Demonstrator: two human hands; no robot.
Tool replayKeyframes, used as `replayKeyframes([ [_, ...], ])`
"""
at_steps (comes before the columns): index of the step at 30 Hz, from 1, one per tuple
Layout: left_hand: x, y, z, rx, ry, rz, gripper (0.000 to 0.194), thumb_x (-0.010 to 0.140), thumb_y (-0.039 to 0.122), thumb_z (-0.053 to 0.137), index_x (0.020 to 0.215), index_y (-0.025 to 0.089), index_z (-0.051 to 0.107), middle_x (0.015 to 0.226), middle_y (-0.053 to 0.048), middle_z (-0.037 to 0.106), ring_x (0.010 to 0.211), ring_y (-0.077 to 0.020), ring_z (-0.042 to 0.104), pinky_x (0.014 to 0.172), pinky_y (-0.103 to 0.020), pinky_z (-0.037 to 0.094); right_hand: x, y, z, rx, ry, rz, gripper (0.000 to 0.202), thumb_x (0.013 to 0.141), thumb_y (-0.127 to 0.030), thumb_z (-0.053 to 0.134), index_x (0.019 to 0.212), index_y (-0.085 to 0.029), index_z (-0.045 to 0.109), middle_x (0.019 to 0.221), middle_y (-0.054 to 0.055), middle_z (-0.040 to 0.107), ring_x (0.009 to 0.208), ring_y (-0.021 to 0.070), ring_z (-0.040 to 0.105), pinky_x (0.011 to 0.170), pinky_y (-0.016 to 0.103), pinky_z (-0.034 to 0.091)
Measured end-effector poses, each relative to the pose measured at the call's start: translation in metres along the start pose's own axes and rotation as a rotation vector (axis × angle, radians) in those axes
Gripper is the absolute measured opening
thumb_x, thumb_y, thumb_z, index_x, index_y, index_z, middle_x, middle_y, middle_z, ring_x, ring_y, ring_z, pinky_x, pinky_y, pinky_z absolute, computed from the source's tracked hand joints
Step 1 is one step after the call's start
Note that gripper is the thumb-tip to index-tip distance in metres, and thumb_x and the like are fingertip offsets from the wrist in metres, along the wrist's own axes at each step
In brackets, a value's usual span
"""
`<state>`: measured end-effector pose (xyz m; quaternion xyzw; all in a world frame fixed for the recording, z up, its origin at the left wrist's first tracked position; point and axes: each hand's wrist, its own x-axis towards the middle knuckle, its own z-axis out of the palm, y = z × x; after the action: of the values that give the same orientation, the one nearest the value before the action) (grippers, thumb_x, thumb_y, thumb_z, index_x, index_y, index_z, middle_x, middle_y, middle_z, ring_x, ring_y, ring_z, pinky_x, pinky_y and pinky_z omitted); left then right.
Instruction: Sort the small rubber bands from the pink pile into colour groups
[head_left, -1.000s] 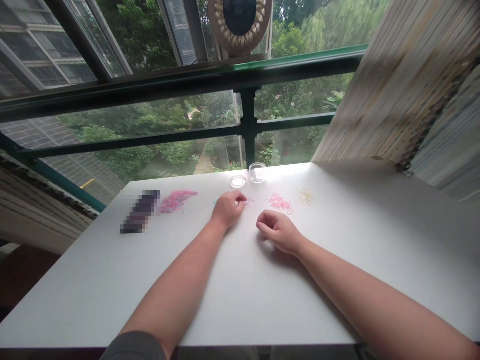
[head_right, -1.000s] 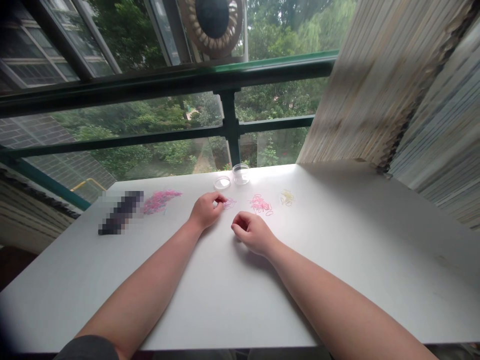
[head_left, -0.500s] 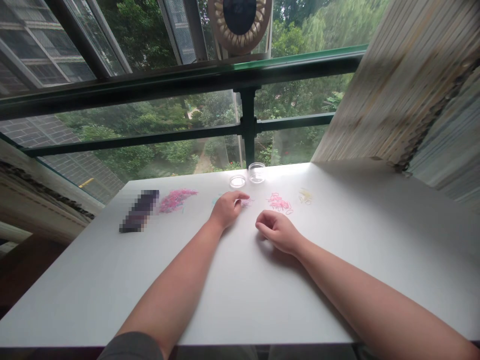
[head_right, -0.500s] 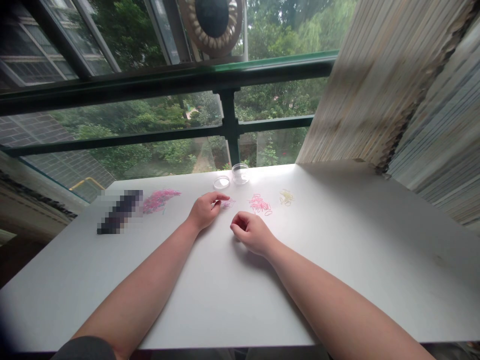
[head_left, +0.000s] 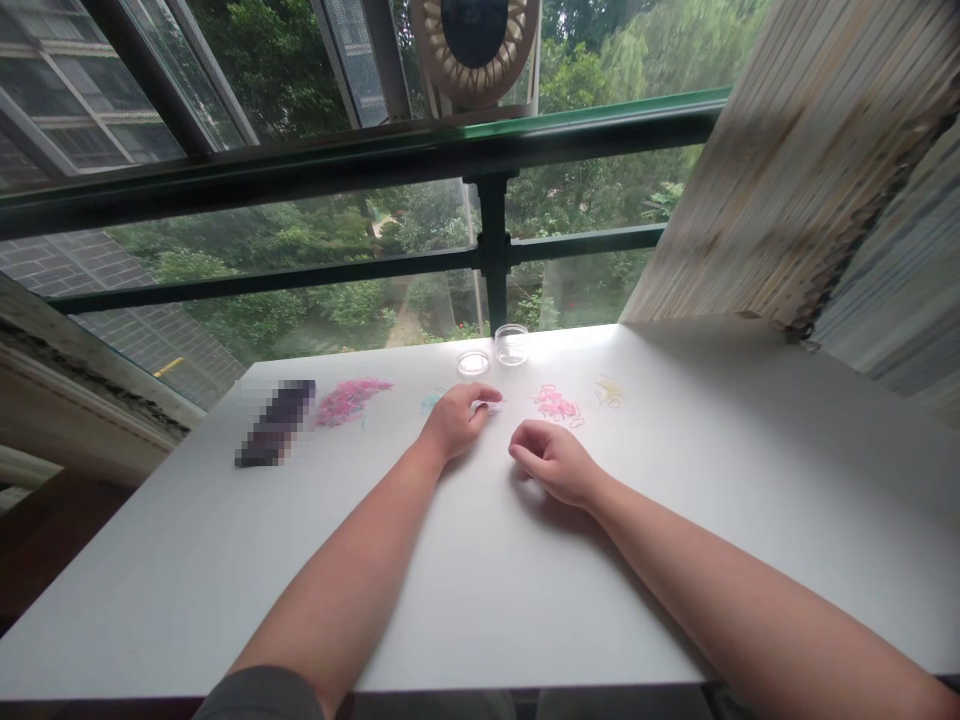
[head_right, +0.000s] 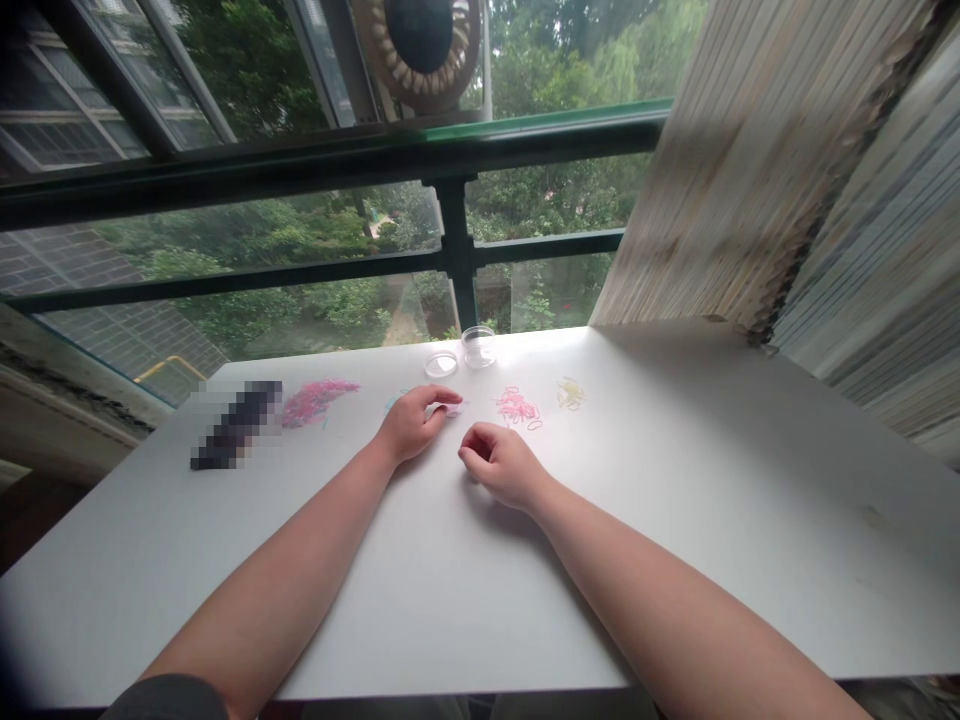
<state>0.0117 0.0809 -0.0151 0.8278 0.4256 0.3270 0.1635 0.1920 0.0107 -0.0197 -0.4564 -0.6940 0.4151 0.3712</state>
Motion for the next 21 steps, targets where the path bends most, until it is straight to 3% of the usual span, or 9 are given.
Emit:
replayKeyframes([
  [9,-0.0038,0.0064,-0.0011,0.04,-0.054,0.032,0.014,0.077,0.021,0.055,0.084,0.022,0.066,0.089,-0.001,0.069,0.091,-0.0176,0.059,0.085,-0.031,0.046,0.0001,0.0013,-0.0002,-0.012,0.0,-0.014,0.008,0.078,-0.023,0.049,0.073,-0.019,0.052,0.062,-0.003,0.052,0.054,0.0103,0.051,0.052,0.022,0.039],
  [21,-0.0067,-0.0014,-0.0001,0.062,-0.056,0.075,0.018,0.075,0.018,0.057,0.09,0.021,0.065,0.095,-0.003,0.067,0.094,-0.0176,0.059,0.088,-0.032,0.046,0.0009,0.0014,-0.0001,-0.03,-0.001,-0.019,0.008,0.078,-0.023,0.05,0.072,-0.018,0.052,0.062,-0.003,0.053,0.054,0.0101,0.05,0.053,0.022,0.039],
])
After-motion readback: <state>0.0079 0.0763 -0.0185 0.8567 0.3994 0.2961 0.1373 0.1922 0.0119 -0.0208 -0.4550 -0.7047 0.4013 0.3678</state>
